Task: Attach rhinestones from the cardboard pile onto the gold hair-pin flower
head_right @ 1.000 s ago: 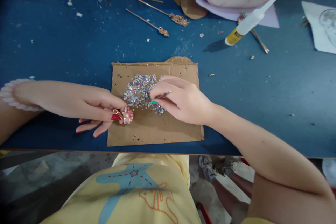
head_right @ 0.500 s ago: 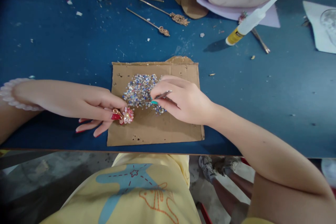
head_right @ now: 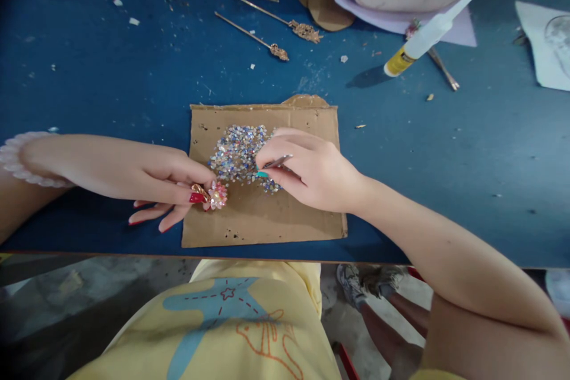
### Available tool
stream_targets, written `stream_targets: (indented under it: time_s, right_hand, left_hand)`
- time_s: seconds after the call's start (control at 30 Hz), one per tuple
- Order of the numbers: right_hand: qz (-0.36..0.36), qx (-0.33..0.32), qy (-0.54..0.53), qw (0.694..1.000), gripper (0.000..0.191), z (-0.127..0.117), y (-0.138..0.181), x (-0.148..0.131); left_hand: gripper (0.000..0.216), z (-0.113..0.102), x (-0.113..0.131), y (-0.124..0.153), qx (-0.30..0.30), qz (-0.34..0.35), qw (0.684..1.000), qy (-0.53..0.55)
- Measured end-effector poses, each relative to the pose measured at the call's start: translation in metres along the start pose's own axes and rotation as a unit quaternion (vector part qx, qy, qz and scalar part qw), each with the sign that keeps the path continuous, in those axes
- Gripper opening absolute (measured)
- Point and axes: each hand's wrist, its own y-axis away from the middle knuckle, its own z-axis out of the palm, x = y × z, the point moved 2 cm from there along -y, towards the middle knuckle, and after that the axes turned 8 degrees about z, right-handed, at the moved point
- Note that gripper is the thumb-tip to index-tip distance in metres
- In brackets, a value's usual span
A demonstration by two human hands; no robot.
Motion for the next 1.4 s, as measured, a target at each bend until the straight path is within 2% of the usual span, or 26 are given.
stream_targets:
  time_s: [0.33, 0.47, 0.93, 1.4]
  right_hand:
    - [-0.004, -0.017, -0.04, 0.999, 0.016, 0.0, 0.0, -0.008]
    - [-0.016, -0.038, -0.061, 0.997, 0.017, 0.003, 0.0, -0.014]
    - [-0.017, -0.068, -0.051, 0.996, 0.016, 0.004, -0.001, -0.016]
    - [-0.038, -0.052, -0.057, 0.996, 0.015, 0.005, -0.001, -0.017]
  left_hand:
    - [0.009, 0.0, -0.001, 0.001, 0.004, -0.015, 1.0, -0.006]
    - [0.015, 0.001, 0.0, 0.001, 0.005, -0.026, 1.0, -0.007]
    - [0.014, 0.001, 0.001, 0.001, 0.002, -0.022, 1.0, -0.002]
    - [0.013, 0.0, 0.001, 0.0, 0.004, -0.037, 0.999, 0.0]
